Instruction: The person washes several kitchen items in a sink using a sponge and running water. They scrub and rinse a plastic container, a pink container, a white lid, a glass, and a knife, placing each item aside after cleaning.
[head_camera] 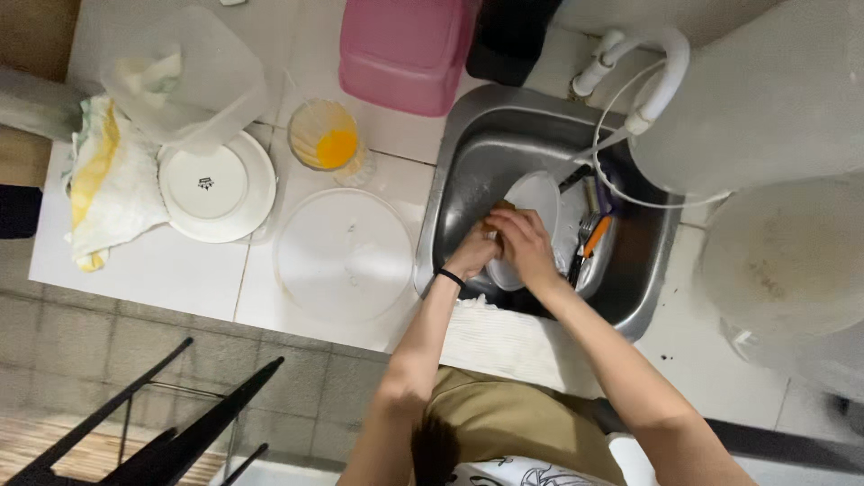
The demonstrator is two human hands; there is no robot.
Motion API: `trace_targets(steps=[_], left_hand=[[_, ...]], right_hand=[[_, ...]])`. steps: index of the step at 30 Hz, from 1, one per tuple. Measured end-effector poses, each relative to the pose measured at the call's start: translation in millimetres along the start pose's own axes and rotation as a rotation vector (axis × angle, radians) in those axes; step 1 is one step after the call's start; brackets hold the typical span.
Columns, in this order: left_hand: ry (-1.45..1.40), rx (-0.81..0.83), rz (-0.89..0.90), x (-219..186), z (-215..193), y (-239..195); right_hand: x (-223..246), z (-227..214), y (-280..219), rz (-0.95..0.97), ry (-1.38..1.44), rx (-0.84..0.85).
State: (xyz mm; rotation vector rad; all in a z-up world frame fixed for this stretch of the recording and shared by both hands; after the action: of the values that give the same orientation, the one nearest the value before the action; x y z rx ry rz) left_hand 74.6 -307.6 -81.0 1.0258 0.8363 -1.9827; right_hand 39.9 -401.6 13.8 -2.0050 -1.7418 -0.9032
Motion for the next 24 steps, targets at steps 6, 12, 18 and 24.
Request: trace_targets(steps=[6, 12, 18, 24], left_hand=[[0.006, 0.029, 0.012, -15, 0, -16], [-0.043, -0.027, 0.015, -7, 2, -3], [-0.061, -0.055, -0.021, -19, 1, -9], [-0.118, -0.074, 0.014, -18, -1, -2]], right_hand=[[-35, -20, 43, 0.018, -0.187, -0.088], [-4, -3, 7, -0.128, -0.140, 0.021], [-6, -16, 12, -0.153, -0.347, 0.021], [-17, -8, 14, -0.189, -0.205, 0.038]])
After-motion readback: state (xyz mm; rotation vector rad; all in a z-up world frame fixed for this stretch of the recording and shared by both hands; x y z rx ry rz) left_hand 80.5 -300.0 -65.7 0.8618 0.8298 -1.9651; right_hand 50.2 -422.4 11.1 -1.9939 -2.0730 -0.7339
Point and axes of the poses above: each hand's wrist, its own y-axis towards the middle knuckle, its own z-axis out of the palm, x = y × z, the point moved 1 cm from there along y, towards the middle knuckle, and after that the axes turned 14 degrees about z, right-handed, at the moved point
